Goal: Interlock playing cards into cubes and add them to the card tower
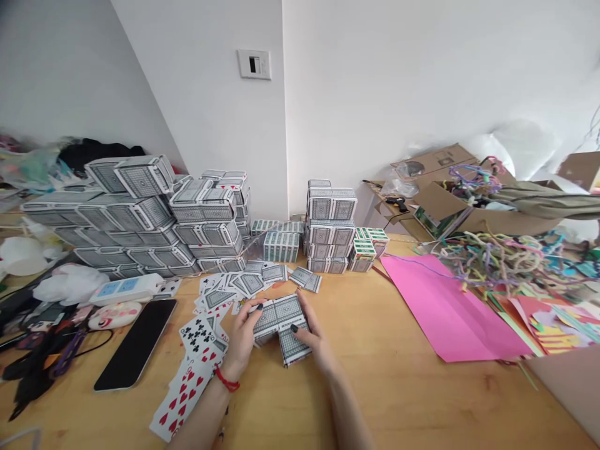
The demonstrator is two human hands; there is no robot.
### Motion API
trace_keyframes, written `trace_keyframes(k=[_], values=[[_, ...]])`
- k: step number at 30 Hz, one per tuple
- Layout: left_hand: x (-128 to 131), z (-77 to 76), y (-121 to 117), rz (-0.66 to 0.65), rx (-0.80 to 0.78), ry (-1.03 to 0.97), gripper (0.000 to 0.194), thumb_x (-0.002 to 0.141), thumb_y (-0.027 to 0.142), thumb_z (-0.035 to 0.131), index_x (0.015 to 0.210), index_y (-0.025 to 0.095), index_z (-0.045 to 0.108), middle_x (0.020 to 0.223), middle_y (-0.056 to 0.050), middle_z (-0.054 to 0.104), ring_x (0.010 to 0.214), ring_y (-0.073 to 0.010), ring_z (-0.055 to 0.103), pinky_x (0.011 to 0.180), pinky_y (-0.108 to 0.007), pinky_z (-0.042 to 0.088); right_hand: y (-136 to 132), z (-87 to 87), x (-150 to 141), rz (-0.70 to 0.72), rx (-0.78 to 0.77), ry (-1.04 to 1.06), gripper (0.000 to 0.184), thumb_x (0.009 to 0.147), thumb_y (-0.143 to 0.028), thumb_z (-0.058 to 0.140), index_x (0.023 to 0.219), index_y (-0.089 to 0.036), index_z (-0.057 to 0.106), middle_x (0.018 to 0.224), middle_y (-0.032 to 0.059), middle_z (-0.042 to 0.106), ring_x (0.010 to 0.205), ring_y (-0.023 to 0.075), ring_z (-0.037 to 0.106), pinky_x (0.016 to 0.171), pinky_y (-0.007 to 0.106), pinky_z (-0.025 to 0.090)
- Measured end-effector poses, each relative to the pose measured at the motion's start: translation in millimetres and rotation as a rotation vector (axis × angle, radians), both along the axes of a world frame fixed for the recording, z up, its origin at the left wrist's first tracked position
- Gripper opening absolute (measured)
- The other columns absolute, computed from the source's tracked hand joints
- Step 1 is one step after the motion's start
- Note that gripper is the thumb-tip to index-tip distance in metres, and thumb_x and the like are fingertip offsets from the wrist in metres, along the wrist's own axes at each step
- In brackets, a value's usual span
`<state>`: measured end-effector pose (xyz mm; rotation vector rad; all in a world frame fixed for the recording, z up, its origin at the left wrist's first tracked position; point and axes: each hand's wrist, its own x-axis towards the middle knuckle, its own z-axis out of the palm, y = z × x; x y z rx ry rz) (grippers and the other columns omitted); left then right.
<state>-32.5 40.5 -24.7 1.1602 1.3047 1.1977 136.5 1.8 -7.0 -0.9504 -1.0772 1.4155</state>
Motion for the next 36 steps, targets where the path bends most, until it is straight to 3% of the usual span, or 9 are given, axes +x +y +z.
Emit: trace_keyframes(k=[2, 8, 16, 22, 24, 29, 32, 36], values=[[2.5, -0.2, 0.4, 0.001, -0.015, 0.017, 0.022, 0.073, 0.031, 0.049, 0.091, 0.022, 0.058, 0.084, -0.001, 0.06, 0.078, -0.0189, 0.054, 0.066, -0.029, 0.042, 2.0, -0.4, -0.4, 0.017, -0.025, 0.023, 0.068, 0.068, -0.032, 0.062, 0.131, -0.033, 0.036, 0.138, -0.0049, 0.035, 0.131, 0.023, 0.022, 0.107, 0.041, 0.015], [6.4, 3.4, 1.4, 0.031, 0.067, 0.05, 0.021, 0.072, 0.022, 0.046, 0.089, 0.022, 0.058, 0.102, -0.003, 0.059, 0.097, -0.0194, 0.052, 0.083, -0.031, 0.04, 0.9, -7.4, -7.1, -0.043, -0.132, 0.018, 0.066, 0.071, -0.039, 0.06, 0.132, -0.031, 0.034, 0.134, -0.0014, 0.042, 0.123, 0.0232, 0.037, 0.104, 0.041, 0.022], [4.8, 6.6, 3.0, -0.05, 0.041, 0.114, 0.019, 0.069, 0.024, 0.053, 0.086, 0.019, 0.062, 0.093, -0.005, 0.063, 0.091, -0.0207, 0.056, 0.082, -0.034, 0.04, -1.7, -7.9, -12.1, -0.108, -0.114, -0.081, 0.064, 0.073, -0.037, 0.058, 0.132, -0.031, 0.033, 0.133, -0.0001, 0.041, 0.121, 0.0216, 0.036, 0.102, 0.037, 0.025], [4.8, 2.6, 1.8, 0.172, 0.076, -0.038, 0.022, 0.068, 0.029, 0.055, 0.087, 0.019, 0.058, 0.092, -0.004, 0.061, 0.089, -0.0197, 0.056, 0.079, -0.031, 0.042, 0.0, -11.3, -7.6, -0.152, -0.039, -0.232, 0.065, 0.067, -0.028, 0.061, 0.128, -0.03, 0.039, 0.116, 0.0025, 0.047, 0.109, 0.0216, 0.044, 0.097, 0.035, 0.03], [1.8, -0.1, 2.7, 0.249, 0.094, -0.062, 0.021, 0.071, 0.032, 0.05, 0.086, 0.018, 0.058, 0.092, -0.004, 0.061, 0.089, -0.0199, 0.055, 0.078, -0.031, 0.042, 1.7, -11.2, -7.4, -0.194, 0.003, -0.298, 0.056, 0.067, -0.029, 0.062, 0.122, -0.027, 0.047, 0.109, 0.0036, 0.049, 0.105, 0.0216, 0.046, 0.094, 0.034, 0.033], [-4.7, 3.0, 0.3, 0.369, 0.163, 0.152, 0.019, 0.073, 0.03, 0.048, 0.085, 0.019, 0.059, 0.09, -0.005, 0.058, 0.09, -0.021, 0.053, 0.08, -0.033, 0.04, 7.2, -15.4, -8.1, -0.245, -0.035, -0.24, 0.034, 0.07, -0.037, 0.061, 0.099, -0.021, 0.059, 0.097, 0.0057, 0.056, 0.09, 0.0218, 0.052, 0.079, 0.033, 0.041], [-2.3, 7.6, -4.8, 0.242, 0.18, 0.192, 0.019, 0.072, 0.027, 0.048, 0.085, 0.02, 0.061, 0.092, -0.005, 0.059, 0.09, -0.0213, 0.053, 0.08, -0.033, 0.041, 8.6, -18.0, -9.5, -0.247, -0.09, -0.12, 0.03, 0.07, -0.038, 0.061, 0.094, -0.021, 0.058, 0.095, 0.005, 0.059, 0.087, 0.0219, 0.053, 0.076, 0.033, 0.042], [6.4, 5.7, -8.9, -0.01, 0.079, 0.005, 0.022, 0.075, 0.028, 0.047, 0.092, 0.02, 0.058, 0.101, -0.005, 0.06, 0.096, -0.0208, 0.053, 0.082, -0.032, 0.041, 6.8, -16.1, -14.4, -0.246, -0.059, -0.08, 0.029, 0.073, -0.037, 0.054, 0.099, -0.023, 0.056, 0.107, 0.0038, 0.059, 0.102, 0.0224, 0.049, 0.088, 0.034, 0.036]])
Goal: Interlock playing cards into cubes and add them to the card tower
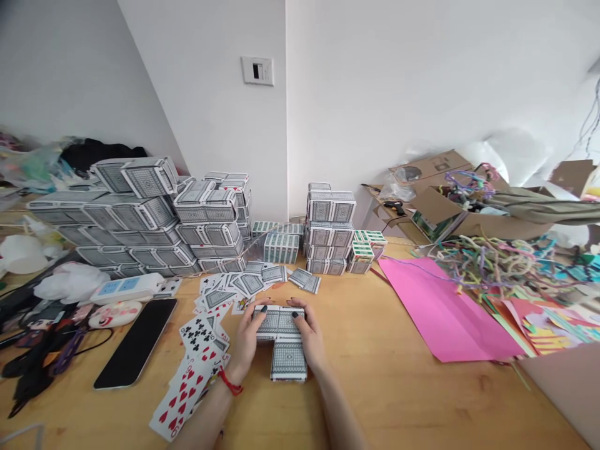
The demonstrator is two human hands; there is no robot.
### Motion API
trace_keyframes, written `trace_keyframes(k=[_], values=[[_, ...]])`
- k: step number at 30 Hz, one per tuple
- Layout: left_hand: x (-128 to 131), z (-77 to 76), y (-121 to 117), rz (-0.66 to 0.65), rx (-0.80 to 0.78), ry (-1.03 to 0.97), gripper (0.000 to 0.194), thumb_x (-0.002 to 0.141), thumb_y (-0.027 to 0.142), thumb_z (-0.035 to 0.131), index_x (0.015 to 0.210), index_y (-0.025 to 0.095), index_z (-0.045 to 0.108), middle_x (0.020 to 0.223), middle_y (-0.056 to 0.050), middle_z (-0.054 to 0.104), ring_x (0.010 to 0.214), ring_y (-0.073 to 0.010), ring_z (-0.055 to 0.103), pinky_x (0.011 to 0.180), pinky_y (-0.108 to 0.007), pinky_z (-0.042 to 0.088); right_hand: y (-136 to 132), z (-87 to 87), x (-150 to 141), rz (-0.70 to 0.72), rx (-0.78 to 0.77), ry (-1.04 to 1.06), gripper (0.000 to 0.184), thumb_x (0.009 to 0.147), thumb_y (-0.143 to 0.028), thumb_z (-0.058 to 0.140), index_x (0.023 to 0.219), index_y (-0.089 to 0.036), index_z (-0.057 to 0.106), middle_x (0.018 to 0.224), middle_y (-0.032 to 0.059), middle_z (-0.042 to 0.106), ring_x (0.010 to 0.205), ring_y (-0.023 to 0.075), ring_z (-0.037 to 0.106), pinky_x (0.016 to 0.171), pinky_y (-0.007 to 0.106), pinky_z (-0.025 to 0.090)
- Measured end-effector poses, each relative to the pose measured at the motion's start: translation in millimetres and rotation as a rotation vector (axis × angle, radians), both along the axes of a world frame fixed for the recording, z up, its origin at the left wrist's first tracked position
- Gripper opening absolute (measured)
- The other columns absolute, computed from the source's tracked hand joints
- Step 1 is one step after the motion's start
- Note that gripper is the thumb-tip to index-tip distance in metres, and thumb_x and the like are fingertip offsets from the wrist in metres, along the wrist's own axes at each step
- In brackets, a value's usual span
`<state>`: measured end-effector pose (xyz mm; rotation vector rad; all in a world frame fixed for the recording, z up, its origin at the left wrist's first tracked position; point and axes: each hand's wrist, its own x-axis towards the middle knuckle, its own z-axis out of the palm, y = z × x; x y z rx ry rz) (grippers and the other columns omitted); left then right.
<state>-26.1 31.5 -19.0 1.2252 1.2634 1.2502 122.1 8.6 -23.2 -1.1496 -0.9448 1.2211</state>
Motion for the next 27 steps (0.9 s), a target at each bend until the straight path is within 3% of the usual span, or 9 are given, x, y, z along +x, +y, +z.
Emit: trace_keyframes(k=[5, 11, 14, 19, 23, 25, 27], values=[[2.9, -1.8, 2.1, -0.062, -0.133, 0.045, 0.015, 0.073, 0.03, 0.048, 0.084, 0.021, 0.054, 0.085, -0.001, 0.061, 0.082, -0.0194, 0.056, 0.073, -0.031, 0.043, -3.5, 4.0, -4.2, -0.004, -0.03, -0.076, 0.025, 0.075, -0.043, 0.049, 0.092, -0.024, 0.055, 0.094, 0.0001, 0.06, 0.089, 0.019, 0.053, 0.078, 0.029, 0.041], [-3.1, 1.9, 8.5, -0.112, -0.134, 0.116, 0.016, 0.071, 0.026, 0.05, 0.086, 0.021, 0.054, 0.093, -0.003, 0.061, 0.09, -0.0208, 0.055, 0.079, -0.032, 0.041, -4.0, 9.9, -6.3, 0.034, -0.075, -0.028, 0.025, 0.072, -0.041, 0.054, 0.091, -0.024, 0.052, 0.085, -0.0011, 0.059, 0.07, 0.0156, 0.052, 0.064, 0.026, 0.042], [-3.8, 1.5, 9.1, -0.098, -0.071, 0.071, 0.019, 0.073, 0.027, 0.051, 0.09, 0.021, 0.057, 0.099, -0.005, 0.061, 0.097, -0.0216, 0.053, 0.085, -0.034, 0.039, -2.7, 10.6, -7.4, 0.012, -0.049, -0.007, 0.027, 0.068, -0.038, 0.06, 0.089, -0.023, 0.054, 0.089, 0.001, 0.06, 0.073, 0.0172, 0.053, 0.065, 0.027, 0.043], [-4.2, 2.3, 5.3, 0.151, 0.033, -0.019, 0.026, 0.078, 0.036, 0.044, 0.096, 0.02, 0.056, 0.106, -0.006, 0.058, 0.102, -0.02, 0.051, 0.088, -0.032, 0.038, -1.6, 4.7, -6.0, -0.105, 0.037, -0.047, 0.019, 0.066, -0.032, 0.062, 0.082, -0.021, 0.058, 0.093, 0.004, 0.061, 0.086, 0.0212, 0.053, 0.076, 0.032, 0.041], [-10.3, 2.3, 5.6, 0.38, 0.1, 0.093, 0.02, 0.074, 0.033, 0.048, 0.089, 0.02, 0.054, 0.093, -0.004, 0.056, 0.09, -0.0191, 0.053, 0.079, -0.031, 0.04, -0.6, 2.3, 0.2, -0.152, 0.076, -0.179, 0.015, 0.069, -0.029, 0.057, 0.081, -0.022, 0.063, 0.087, 0.0035, 0.062, 0.085, 0.022, 0.053, 0.078, 0.034, 0.04], [-14.7, 3.2, 7.2, 0.414, 0.077, 0.18, 0.02, 0.07, 0.029, 0.053, 0.088, 0.02, 0.053, 0.078, -0.001, 0.055, 0.075, -0.0175, 0.053, 0.07, -0.029, 0.041, 0.3, 3.4, 4.5, -0.127, 0.111, -0.268, 0.017, 0.071, -0.029, 0.055, 0.083, -0.023, 0.066, 0.089, 0.0039, 0.062, 0.089, 0.0227, 0.053, 0.082, 0.035, 0.039], [-19.1, 5.8, 7.8, 0.361, 0.029, 0.244, 0.02, 0.069, 0.028, 0.054, 0.088, 0.021, 0.053, 0.06, 0.003, 0.051, 0.058, -0.0159, 0.051, 0.06, -0.028, 0.039, 1.0, 5.0, 8.5, -0.064, 0.13, -0.327, 0.022, 0.074, -0.03, 0.052, 0.088, -0.024, 0.068, 0.096, 0.0045, 0.062, 0.096, 0.0233, 0.051, 0.088, 0.037, 0.036]])
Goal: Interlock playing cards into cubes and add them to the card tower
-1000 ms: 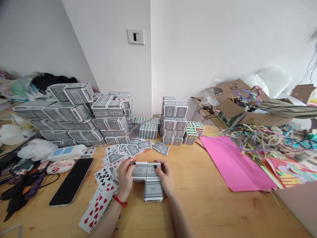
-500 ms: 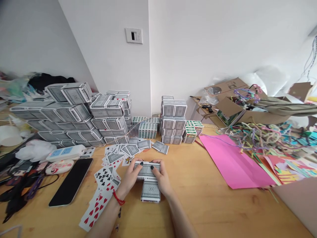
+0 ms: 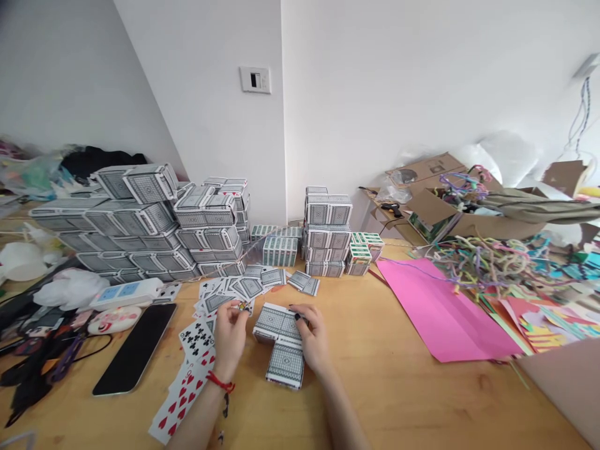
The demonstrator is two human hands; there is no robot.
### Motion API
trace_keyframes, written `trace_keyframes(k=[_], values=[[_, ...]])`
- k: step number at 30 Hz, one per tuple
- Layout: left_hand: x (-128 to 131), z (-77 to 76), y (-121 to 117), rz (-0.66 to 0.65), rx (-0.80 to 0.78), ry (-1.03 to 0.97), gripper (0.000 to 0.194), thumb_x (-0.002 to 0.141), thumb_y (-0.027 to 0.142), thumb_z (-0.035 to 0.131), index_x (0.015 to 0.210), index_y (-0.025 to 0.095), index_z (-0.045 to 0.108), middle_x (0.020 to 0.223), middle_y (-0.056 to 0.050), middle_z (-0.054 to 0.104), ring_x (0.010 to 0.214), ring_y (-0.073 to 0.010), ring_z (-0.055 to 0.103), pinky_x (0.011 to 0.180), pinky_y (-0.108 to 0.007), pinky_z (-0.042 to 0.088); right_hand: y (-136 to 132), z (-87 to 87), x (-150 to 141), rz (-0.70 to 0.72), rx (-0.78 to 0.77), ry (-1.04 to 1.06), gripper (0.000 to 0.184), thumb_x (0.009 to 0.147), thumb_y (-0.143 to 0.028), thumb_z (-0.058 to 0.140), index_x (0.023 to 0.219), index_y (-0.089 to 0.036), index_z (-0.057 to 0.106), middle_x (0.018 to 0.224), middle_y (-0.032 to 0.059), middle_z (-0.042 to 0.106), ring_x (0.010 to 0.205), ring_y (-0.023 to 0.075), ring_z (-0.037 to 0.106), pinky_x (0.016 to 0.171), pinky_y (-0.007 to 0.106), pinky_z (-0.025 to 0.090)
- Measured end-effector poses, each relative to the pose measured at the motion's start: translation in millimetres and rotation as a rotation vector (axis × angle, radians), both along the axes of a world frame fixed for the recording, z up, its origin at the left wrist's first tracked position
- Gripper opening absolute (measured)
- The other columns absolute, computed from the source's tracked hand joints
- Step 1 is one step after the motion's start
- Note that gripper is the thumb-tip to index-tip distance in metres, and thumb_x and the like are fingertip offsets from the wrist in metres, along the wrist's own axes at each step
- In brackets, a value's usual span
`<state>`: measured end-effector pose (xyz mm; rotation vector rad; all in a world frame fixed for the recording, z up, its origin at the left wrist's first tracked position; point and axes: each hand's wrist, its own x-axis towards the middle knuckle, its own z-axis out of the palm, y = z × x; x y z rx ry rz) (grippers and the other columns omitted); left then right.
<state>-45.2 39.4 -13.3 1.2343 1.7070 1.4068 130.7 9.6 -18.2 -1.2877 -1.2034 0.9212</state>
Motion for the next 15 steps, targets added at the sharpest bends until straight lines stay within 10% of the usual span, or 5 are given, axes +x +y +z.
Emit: trace_keyframes(k=[8, 15], values=[[-2.7, 11.1, -9.9, -0.331, -0.139, 0.107, 0.036, 0.079, 0.044, 0.043, 0.053, 0.022, 0.055, 0.035, 0.002, 0.046, 0.039, -0.0163, 0.049, 0.051, -0.029, 0.038, -1.3, -1.0, 4.3, 0.056, -0.157, 0.046, 0.039, 0.077, -0.041, 0.05, 0.111, -0.023, 0.057, 0.105, 0.0039, 0.062, 0.097, 0.0232, 0.054, 0.087, 0.037, 0.038], [2.4, 6.3, -1.4, -0.511, -0.105, -0.423, 0.043, 0.079, 0.042, 0.044, 0.115, 0.019, 0.053, 0.109, -0.01, 0.062, 0.1, -0.0242, 0.058, 0.079, -0.037, 0.047, -10.0, -2.5, 3.2, -0.325, -0.021, -0.171, 0.029, 0.076, -0.041, 0.047, 0.084, -0.018, 0.064, 0.072, 0.0049, 0.063, 0.068, 0.0196, 0.056, 0.062, 0.029, 0.042]])
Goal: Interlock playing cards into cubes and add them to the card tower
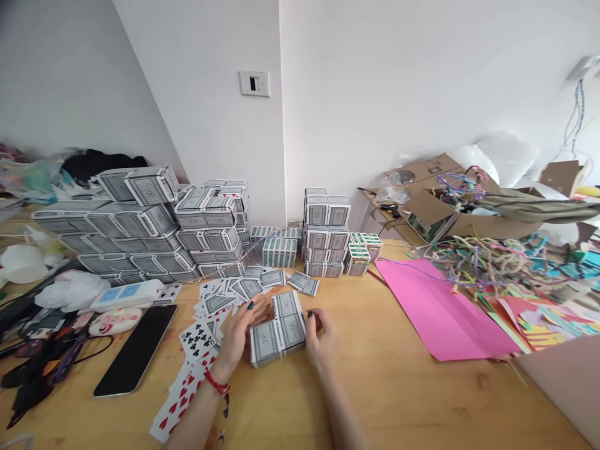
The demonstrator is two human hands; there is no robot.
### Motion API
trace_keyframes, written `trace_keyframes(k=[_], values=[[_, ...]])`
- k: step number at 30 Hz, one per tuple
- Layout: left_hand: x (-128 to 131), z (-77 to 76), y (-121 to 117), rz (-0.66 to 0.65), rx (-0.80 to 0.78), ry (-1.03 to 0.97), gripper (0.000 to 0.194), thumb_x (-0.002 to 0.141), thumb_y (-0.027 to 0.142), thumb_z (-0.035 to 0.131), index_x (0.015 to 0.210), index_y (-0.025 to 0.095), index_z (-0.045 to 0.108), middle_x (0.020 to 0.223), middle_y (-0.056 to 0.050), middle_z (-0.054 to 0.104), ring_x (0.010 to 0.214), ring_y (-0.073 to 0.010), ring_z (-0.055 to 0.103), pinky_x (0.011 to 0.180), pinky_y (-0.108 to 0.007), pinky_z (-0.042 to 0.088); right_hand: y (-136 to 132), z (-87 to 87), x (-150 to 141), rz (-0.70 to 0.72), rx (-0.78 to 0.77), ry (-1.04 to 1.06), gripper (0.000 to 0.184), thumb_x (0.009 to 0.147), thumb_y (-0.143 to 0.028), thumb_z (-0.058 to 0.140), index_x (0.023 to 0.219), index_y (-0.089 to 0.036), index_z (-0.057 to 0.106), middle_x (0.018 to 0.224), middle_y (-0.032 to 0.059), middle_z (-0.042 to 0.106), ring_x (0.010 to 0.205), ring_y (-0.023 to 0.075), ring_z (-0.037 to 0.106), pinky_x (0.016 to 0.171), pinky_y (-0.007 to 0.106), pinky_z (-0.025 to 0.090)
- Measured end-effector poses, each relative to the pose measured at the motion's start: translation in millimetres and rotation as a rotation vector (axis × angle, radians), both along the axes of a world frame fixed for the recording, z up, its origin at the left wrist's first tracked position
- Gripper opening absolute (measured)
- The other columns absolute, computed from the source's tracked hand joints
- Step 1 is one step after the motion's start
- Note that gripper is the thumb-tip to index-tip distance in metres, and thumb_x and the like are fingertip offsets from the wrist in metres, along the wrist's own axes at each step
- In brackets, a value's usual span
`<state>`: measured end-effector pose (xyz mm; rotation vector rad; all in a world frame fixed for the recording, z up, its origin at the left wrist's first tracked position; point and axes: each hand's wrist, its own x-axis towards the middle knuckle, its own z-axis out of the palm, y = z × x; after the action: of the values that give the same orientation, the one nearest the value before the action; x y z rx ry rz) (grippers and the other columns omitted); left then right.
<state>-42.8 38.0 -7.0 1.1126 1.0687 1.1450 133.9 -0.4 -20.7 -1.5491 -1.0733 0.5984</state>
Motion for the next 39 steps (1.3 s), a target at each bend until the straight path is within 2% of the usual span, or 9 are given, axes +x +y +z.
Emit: trace_keyframes(k=[2, 4, 7, 9, 11, 15, 26, 34, 39], values=[[-1.4, -2.0, 2.0, -0.029, 0.013, -0.058, 0.044, 0.081, 0.041, 0.041, 0.116, 0.017, 0.052, 0.12, -0.01, 0.056, 0.112, -0.0243, 0.05, 0.092, -0.039, 0.04, 1.0, -2.6, 2.1, -0.078, -0.016, 0.056, 0.032, 0.077, -0.043, 0.047, 0.086, -0.017, 0.063, 0.07, 0.0043, 0.061, 0.066, 0.0191, 0.056, 0.061, 0.029, 0.043], [-2.8, -5.1, 2.0, 0.009, 0.058, -0.077, 0.042, 0.083, 0.04, 0.039, 0.117, 0.018, 0.053, 0.126, -0.008, 0.051, 0.119, -0.0234, 0.043, 0.1, -0.039, 0.033, 4.7, -6.6, 3.4, -0.086, -0.003, 0.179, 0.037, 0.075, -0.045, 0.05, 0.096, -0.018, 0.061, 0.082, 0.0056, 0.063, 0.078, 0.0212, 0.057, 0.07, 0.032, 0.045], [-1.8, -9.8, -1.1, 0.073, 0.14, -0.1, 0.041, 0.085, 0.037, 0.036, 0.12, 0.021, 0.05, 0.131, -0.006, 0.047, 0.123, -0.0222, 0.037, 0.104, -0.038, 0.027, 10.7, -12.0, 0.0, 0.042, 0.032, 0.403, 0.05, 0.072, -0.045, 0.055, 0.118, -0.024, 0.05, 0.114, 0.0061, 0.057, 0.109, 0.0237, 0.049, 0.091, 0.038, 0.038], [1.0, -10.6, -4.0, 0.04, 0.159, -0.076, 0.042, 0.086, 0.036, 0.036, 0.124, 0.021, 0.045, 0.134, -0.004, 0.042, 0.126, -0.0216, 0.032, 0.106, -0.038, 0.024, 12.0, -13.3, -5.8, 0.171, 0.031, 0.516, 0.057, 0.072, -0.045, 0.058, 0.125, -0.029, 0.044, 0.13, 0.0033, 0.047, 0.121, 0.023, 0.039, 0.1, 0.039, 0.03], [3.8, -9.4, -6.1, -0.022, 0.159, -0.011, 0.045, 0.086, 0.036, 0.036, 0.128, 0.022, 0.04, 0.138, -0.003, 0.037, 0.13, -0.0209, 0.026, 0.107, -0.037, 0.02, 11.1, -12.4, -12.2, 0.292, 0.007, 0.57, 0.06, 0.07, -0.044, 0.06, 0.126, -0.03, 0.043, 0.136, 0.0004, 0.04, 0.127, 0.0226, 0.031, 0.104, 0.039, 0.024], [4.5, -7.1, -5.0, -0.106, 0.138, 0.084, 0.048, 0.087, 0.038, 0.032, 0.133, 0.025, 0.031, 0.143, 0.001, 0.025, 0.133, -0.0183, 0.014, 0.11, -0.034, 0.013, 7.6, -8.0, -18.9, 0.417, -0.052, 0.602, 0.059, 0.07, -0.045, 0.062, 0.125, -0.03, 0.045, 0.134, -0.0013, 0.042, 0.127, 0.0225, 0.03, 0.107, 0.04, 0.017], [2.5, -14.8, 1.1, -0.179, 0.075, 0.16, 0.06, 0.08, 0.022, 0.042, 0.137, 0.028, 0.022, 0.145, 0.003, 0.019, 0.134, -0.0176, 0.011, 0.11, -0.036, 0.011, 5.4, -11.9, -20.5, 0.458, -0.093, 0.58, 0.058, 0.074, -0.048, 0.057, 0.127, -0.03, 0.042, 0.13, -0.0011, 0.046, 0.127, 0.0211, 0.031, 0.108, 0.04, 0.013], [4.5, -7.9, 1.6, -0.193, 0.099, 0.266, 0.053, 0.081, 0.023, 0.043, 0.132, 0.029, 0.032, 0.144, 0.003, 0.025, 0.133, -0.0186, 0.015, 0.109, -0.037, 0.014, 2.2, -15.2, -20.7, 0.472, -0.089, 0.556, 0.058, 0.077, -0.043, 0.054, 0.131, -0.03, 0.034, 0.133, -0.0012, 0.042, 0.128, 0.0195, 0.029, 0.107, 0.04, 0.015], [5.5, -4.3, 3.0, -0.115, 0.087, 0.155, 0.046, 0.083, 0.032, 0.04, 0.128, 0.025, 0.039, 0.139, -0.002, 0.035, 0.13, -0.0207, 0.025, 0.107, -0.037, 0.02, 3.7, -15.5, -20.9, 0.398, -0.034, 0.633, 0.061, 0.073, -0.039, 0.059, 0.13, -0.032, 0.036, 0.136, -0.0036, 0.039, 0.128, 0.0207, 0.029, 0.107, 0.038, 0.018]])
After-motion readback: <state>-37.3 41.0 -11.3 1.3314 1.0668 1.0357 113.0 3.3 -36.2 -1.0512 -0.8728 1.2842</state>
